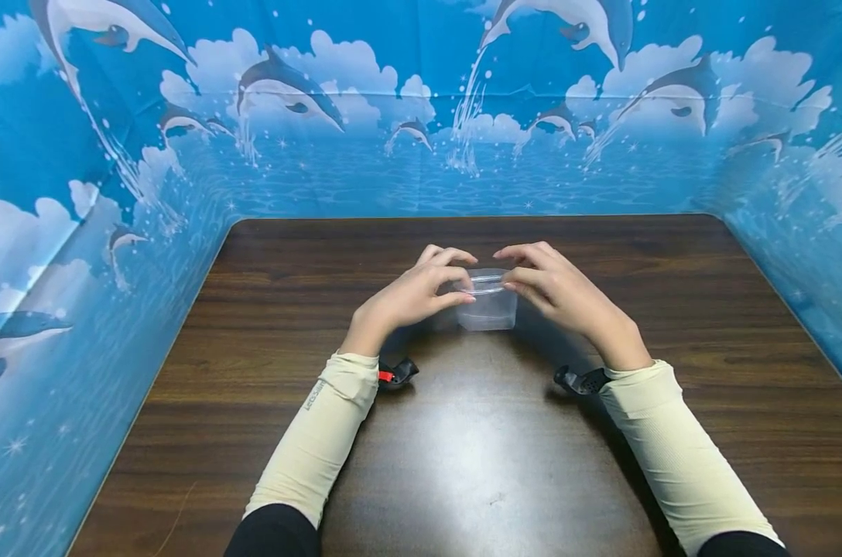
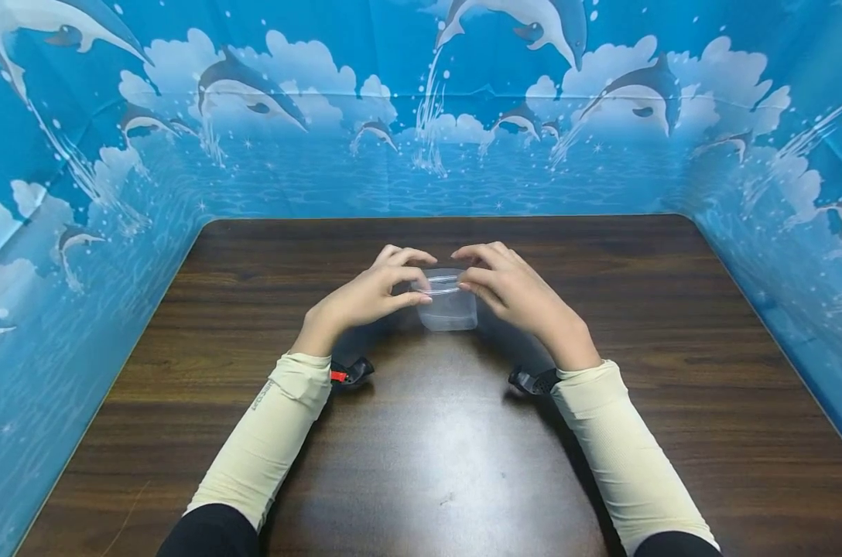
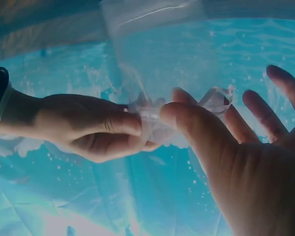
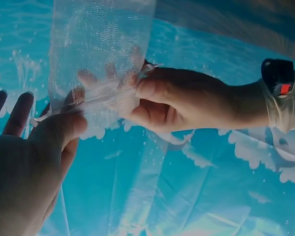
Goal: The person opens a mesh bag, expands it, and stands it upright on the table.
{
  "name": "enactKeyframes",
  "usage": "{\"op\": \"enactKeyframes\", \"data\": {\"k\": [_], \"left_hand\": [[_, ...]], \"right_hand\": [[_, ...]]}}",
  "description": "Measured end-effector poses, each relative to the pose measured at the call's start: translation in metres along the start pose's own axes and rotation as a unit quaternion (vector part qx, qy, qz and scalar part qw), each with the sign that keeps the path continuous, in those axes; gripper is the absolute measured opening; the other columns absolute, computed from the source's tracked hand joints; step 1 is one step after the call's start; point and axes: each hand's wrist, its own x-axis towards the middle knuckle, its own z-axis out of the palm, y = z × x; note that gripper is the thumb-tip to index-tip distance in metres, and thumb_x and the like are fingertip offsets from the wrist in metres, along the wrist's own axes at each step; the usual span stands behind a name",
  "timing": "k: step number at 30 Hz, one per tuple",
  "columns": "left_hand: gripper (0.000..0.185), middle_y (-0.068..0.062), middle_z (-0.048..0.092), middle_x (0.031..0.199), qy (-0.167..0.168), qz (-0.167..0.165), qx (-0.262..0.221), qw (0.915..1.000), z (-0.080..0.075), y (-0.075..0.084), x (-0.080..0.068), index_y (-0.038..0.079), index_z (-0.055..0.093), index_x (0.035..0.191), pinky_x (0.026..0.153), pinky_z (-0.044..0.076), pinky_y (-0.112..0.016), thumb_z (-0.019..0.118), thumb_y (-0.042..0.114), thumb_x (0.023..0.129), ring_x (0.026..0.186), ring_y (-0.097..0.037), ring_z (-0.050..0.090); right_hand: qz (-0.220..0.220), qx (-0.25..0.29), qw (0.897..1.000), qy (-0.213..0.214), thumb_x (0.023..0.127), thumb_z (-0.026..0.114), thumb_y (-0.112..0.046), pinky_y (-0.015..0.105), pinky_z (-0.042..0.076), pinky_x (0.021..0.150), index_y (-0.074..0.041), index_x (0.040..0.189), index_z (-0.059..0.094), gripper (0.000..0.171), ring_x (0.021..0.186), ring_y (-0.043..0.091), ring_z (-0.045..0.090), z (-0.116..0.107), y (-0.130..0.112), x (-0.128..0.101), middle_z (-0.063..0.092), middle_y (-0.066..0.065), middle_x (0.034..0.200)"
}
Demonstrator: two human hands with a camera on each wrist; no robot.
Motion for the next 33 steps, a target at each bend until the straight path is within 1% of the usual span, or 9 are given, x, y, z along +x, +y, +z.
{"op": "enactKeyframes", "data": {"k": [4, 6, 11, 14, 17, 19, 23, 29, 33], "left_hand": [[0.024, 0.002, 0.04, 0.145, 0.003, -0.007, -0.007, 0.9999, -0.0022, -0.0023, -0.0016, 0.024, 0.065, 0.109, 0.101, 0.041, -0.038, 0.058, 0.041, 0.092, 0.125, -0.016, 0.03], [0.023, 0.004, 0.039, 0.146, 0.008, -0.006, -0.003, 0.9999, -0.0043, -0.002, -0.0022, 0.025, 0.064, 0.11, 0.101, 0.041, -0.038, 0.058, 0.039, 0.093, 0.125, -0.015, 0.03], [0.011, 0.003, 0.047, 0.14, 0.051, 0.017, 0.026, 0.9982, -0.008, 0.0003, -0.0012, 0.026, 0.066, 0.102, 0.098, 0.043, -0.039, 0.062, 0.029, 0.093, 0.123, -0.015, 0.035], [0.01, 0.003, 0.049, 0.137, 0.069, 0.016, 0.037, 0.9968, -0.0066, -0.0005, 0.0004, 0.025, 0.067, 0.102, 0.097, 0.044, -0.04, 0.062, 0.027, 0.093, 0.122, -0.016, 0.037], [0.016, 0.004, 0.046, 0.139, 0.065, 0.003, 0.041, 0.9971, -0.0044, -0.0023, -0.0005, 0.025, 0.065, 0.108, 0.097, 0.044, -0.04, 0.062, 0.028, 0.093, 0.122, -0.017, 0.037], [0.022, 0.004, 0.044, 0.142, 0.062, -0.001, 0.045, 0.9971, -0.0038, -0.003, -0.0019, 0.025, 0.064, 0.114, 0.098, 0.044, -0.04, 0.063, 0.028, 0.092, 0.123, -0.017, 0.036], [0.034, 0.002, 0.04, 0.146, 0.067, 0.003, 0.056, 0.9961, -0.0048, -0.0013, -0.0035, 0.024, 0.059, 0.125, 0.1, 0.043, -0.04, 0.064, 0.028, 0.092, 0.125, -0.018, 0.035], [0.038, 0.002, 0.038, 0.148, 0.081, 0.0, 0.087, 0.9929, -0.0043, 0.0022, -0.0029, 0.024, 0.057, 0.129, 0.1, 0.043, -0.039, 0.063, 0.031, 0.092, 0.127, -0.019, 0.037], [0.043, 0.0, 0.036, 0.15, 0.085, -0.004, 0.097, 0.9917, -0.0039, 0.0034, -0.0025, 0.025, 0.052, 0.134, 0.099, 0.044, -0.04, 0.062, 0.033, 0.093, 0.129, -0.022, 0.036]], "right_hand": [[0.007, -0.012, 1.0, -0.006, 0.093, 0.063, -0.018, 0.04, 0.039, 0.098, -0.015, 0.102, 0.07, 0.012, 0.123, 0.023, 0.045, 0.0016, 0.0003, -0.0005, 0.051, 0.005, 0.136], [0.006, -0.017, 1.0, -0.006, 0.092, 0.065, -0.018, 0.04, 0.039, 0.099, -0.015, 0.102, 0.069, 0.012, 0.123, 0.023, 0.044, 0.0013, 0.0001, -0.0005, 0.051, 0.005, 0.137], [-0.004, -0.045, 0.998, 0.037, 0.087, 0.07, -0.012, 0.044, 0.038, 0.097, -0.014, 0.098, 0.071, 0.011, 0.118, 0.028, 0.048, 0.0022, 0.0004, 0.0023, 0.054, 0.009, 0.133], [0.006, -0.066, 0.996, 0.059, 0.087, 0.07, -0.011, 0.046, 0.038, 0.094, -0.014, 0.098, 0.071, 0.012, 0.115, 0.029, 0.049, 0.0049, 0.0015, 0.0029, 0.055, 0.009, 0.132], [0.014, -0.073, 0.996, 0.055, 0.086, 0.07, -0.012, 0.046, 0.038, 0.092, -0.015, 0.1, 0.07, 0.014, 0.116, 0.03, 0.049, 0.0081, 0.0024, 0.0017, 0.053, 0.008, 0.134], [0.016, -0.067, 0.997, 0.046, 0.085, 0.072, -0.013, 0.047, 0.037, 0.094, -0.015, 0.101, 0.07, 0.016, 0.118, 0.029, 0.047, 0.0093, 0.0026, 0.0005, 0.052, 0.007, 0.136], [0.023, -0.06, 0.997, 0.033, 0.085, 0.073, -0.015, 0.047, 0.035, 0.099, -0.016, 0.104, 0.069, 0.02, 0.123, 0.027, 0.043, 0.0078, 0.0015, -0.001, 0.049, 0.005, 0.139], [0.03, -0.07, 0.997, 0.033, 0.086, 0.072, -0.018, 0.044, 0.034, 0.101, -0.018, 0.107, 0.069, 0.021, 0.125, 0.025, 0.041, 0.0061, 0.0002, -0.0021, 0.046, 0.004, 0.142], [0.03, -0.075, 0.996, 0.031, 0.088, 0.07, -0.024, 0.045, 0.033, 0.102, -0.018, 0.114, 0.066, 0.027, 0.125, 0.025, 0.04, 0.0075, -0.0003, -0.0012, 0.044, 0.005, 0.144]]}}
